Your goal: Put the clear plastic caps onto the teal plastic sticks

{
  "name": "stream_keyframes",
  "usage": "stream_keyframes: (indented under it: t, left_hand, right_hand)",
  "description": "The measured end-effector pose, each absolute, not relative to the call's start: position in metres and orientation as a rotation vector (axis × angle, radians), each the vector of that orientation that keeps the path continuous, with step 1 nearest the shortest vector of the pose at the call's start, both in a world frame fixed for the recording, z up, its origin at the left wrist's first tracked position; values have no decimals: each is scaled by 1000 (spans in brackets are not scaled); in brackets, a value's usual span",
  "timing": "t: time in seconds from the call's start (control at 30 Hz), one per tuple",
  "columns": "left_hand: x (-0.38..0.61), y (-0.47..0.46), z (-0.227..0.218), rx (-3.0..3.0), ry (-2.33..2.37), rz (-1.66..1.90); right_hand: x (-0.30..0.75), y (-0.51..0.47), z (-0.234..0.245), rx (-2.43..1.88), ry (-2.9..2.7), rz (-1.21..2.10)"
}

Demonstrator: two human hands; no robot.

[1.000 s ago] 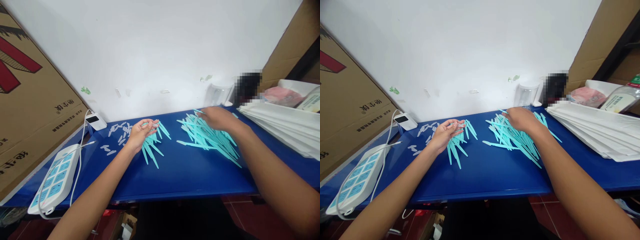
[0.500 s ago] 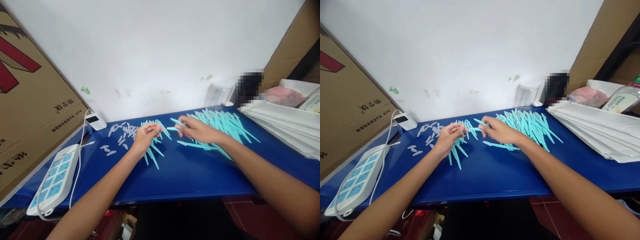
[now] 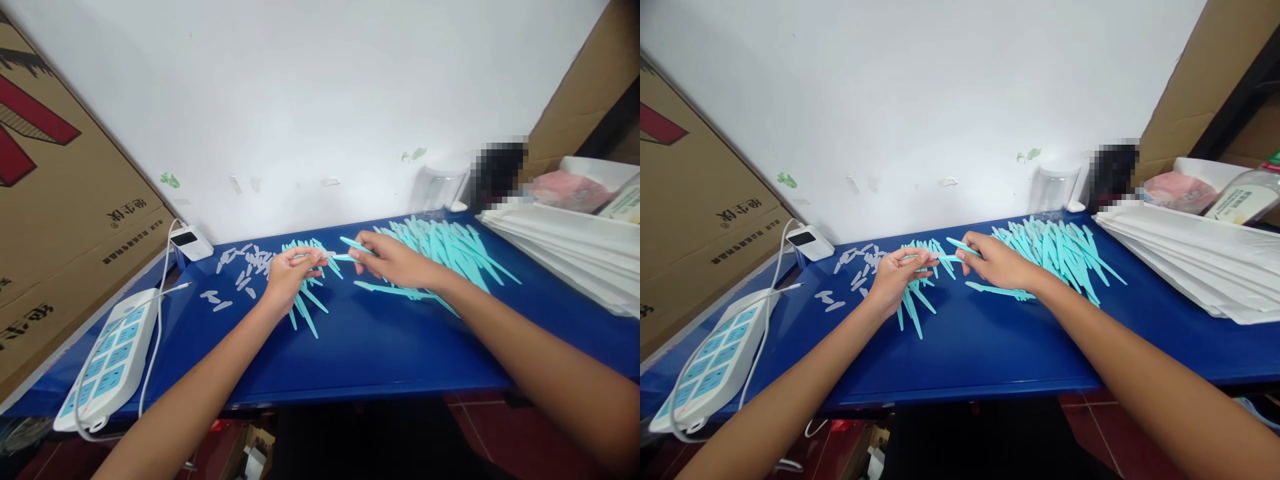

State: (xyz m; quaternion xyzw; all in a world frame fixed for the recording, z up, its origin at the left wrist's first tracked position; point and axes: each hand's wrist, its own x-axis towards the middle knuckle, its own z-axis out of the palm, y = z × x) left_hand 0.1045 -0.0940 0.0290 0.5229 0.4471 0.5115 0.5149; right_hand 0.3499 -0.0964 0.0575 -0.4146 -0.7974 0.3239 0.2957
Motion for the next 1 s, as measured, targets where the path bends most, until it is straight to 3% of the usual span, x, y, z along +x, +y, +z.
stream_keyframes:
  t: [0.47, 0.77, 1.0]
  left_hand:
    - [108, -97, 27, 1443, 1095, 1227]
    - [115, -103, 26, 1479, 1055, 1169]
    - [114, -105, 25, 1447, 1035, 1163]
  right_hand:
    - [348, -97, 55, -1105, -2125, 838]
    - [336, -102, 49, -954, -1924, 1053]
    - [333, -104, 46, -945, -1956, 963]
